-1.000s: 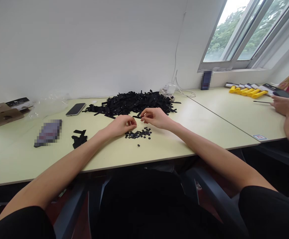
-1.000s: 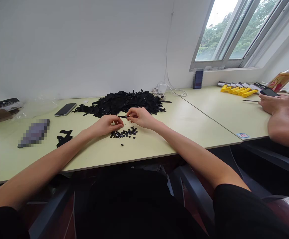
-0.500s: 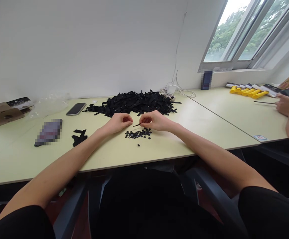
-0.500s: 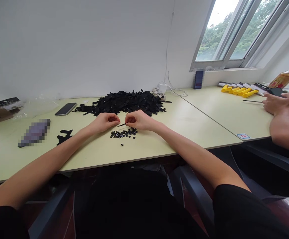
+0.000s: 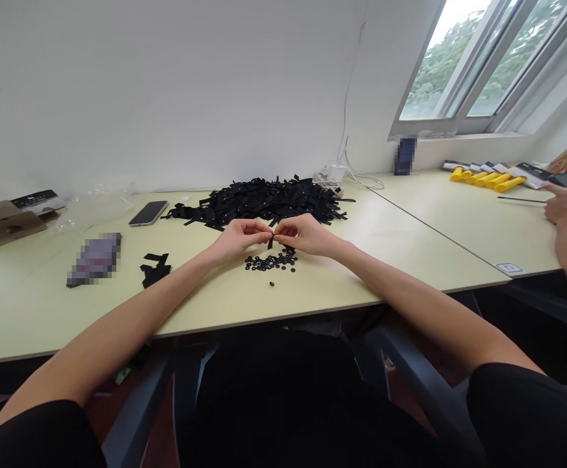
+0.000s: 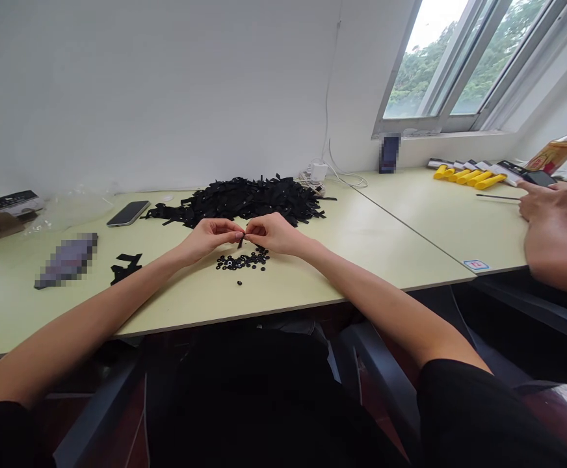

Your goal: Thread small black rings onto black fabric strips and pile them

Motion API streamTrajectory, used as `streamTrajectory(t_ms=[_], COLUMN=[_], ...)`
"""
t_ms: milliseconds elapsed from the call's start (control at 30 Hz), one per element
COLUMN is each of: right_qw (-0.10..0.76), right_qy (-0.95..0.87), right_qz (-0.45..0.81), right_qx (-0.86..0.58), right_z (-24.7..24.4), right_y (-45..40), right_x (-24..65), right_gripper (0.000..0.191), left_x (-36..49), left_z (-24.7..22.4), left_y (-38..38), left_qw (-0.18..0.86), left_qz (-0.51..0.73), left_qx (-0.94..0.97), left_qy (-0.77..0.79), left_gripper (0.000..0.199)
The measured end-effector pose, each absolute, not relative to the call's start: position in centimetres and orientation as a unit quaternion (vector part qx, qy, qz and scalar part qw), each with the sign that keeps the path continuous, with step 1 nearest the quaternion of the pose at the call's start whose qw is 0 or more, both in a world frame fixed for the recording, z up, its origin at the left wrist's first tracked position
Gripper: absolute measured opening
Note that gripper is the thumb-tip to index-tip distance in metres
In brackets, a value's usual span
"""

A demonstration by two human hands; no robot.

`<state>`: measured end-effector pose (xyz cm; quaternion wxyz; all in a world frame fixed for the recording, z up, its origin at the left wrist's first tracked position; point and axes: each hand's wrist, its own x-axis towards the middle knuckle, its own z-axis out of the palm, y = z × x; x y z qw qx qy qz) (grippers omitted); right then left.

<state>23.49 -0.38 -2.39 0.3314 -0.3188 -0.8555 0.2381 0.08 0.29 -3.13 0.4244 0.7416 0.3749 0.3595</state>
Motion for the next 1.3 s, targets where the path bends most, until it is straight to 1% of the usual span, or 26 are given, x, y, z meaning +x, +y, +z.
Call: streamTrajectory(t_ms=[300, 467, 667, 800, 867, 967, 1100, 1200, 1300], right_qw=[0.349, 0.348, 0.355, 0.333, 0.319, 0.317, 0.338, 0.346, 0.334], right_qy=[-0.842, -0.839, -0.838, -0.842, -0.849, -0.855, -0.841, -0.838, -0.844], right_qz=[0.220, 0.264, 0.258, 0.266, 0.262, 0.222, 0.161, 0.149, 0.149], right_qx=[-0.346, -0.325, -0.325, -0.330, -0.328, -0.346, -0.389, -0.395, -0.392], right_z=[-2.7, -2.5, -2.2, -2.4, -2.5, -2.3, -2.1, -2.0, -2.1], right_y=[0.2, -0.2, -0.5, -0.3, -0.2, 0.0, 0.3, 0.3, 0.2], right_x=[23.5, 23.4, 23.3, 23.4, 23.4, 23.5, 23.8, 23.8, 23.7], right_gripper=[0.021, 0.023, 0.020, 0.022, 0.022, 0.019, 0.016, 0.016, 0.016], left_x=[0.4, 0.3, 0.1, 0.2, 0.3, 0.4, 0.4, 0.3, 0.2], left_z=[-2.5, -2.6, -2.7, -3.1, -3.3, -3.5, -3.3, -2.7, -2.2], left_y=[-0.7, -0.3, -0.1, -0.2, -0.3, -0.4, -0.8, -1.0, -1.0], left_qw=[0.409, 0.351, 0.312, 0.310, 0.286, 0.246, 0.247, 0.237, 0.218], left_qz=[0.354, 0.386, 0.374, 0.362, 0.359, 0.331, 0.253, 0.221, 0.197], left_qx=[0.762, 0.773, 0.787, 0.798, 0.808, 0.833, 0.872, 0.897, 0.914], left_qy=[0.355, 0.360, 0.378, 0.370, 0.369, 0.368, 0.338, 0.302, 0.280], left_gripper=[0.046, 0.037, 0.035, 0.034, 0.031, 0.027, 0.023, 0.021, 0.022])
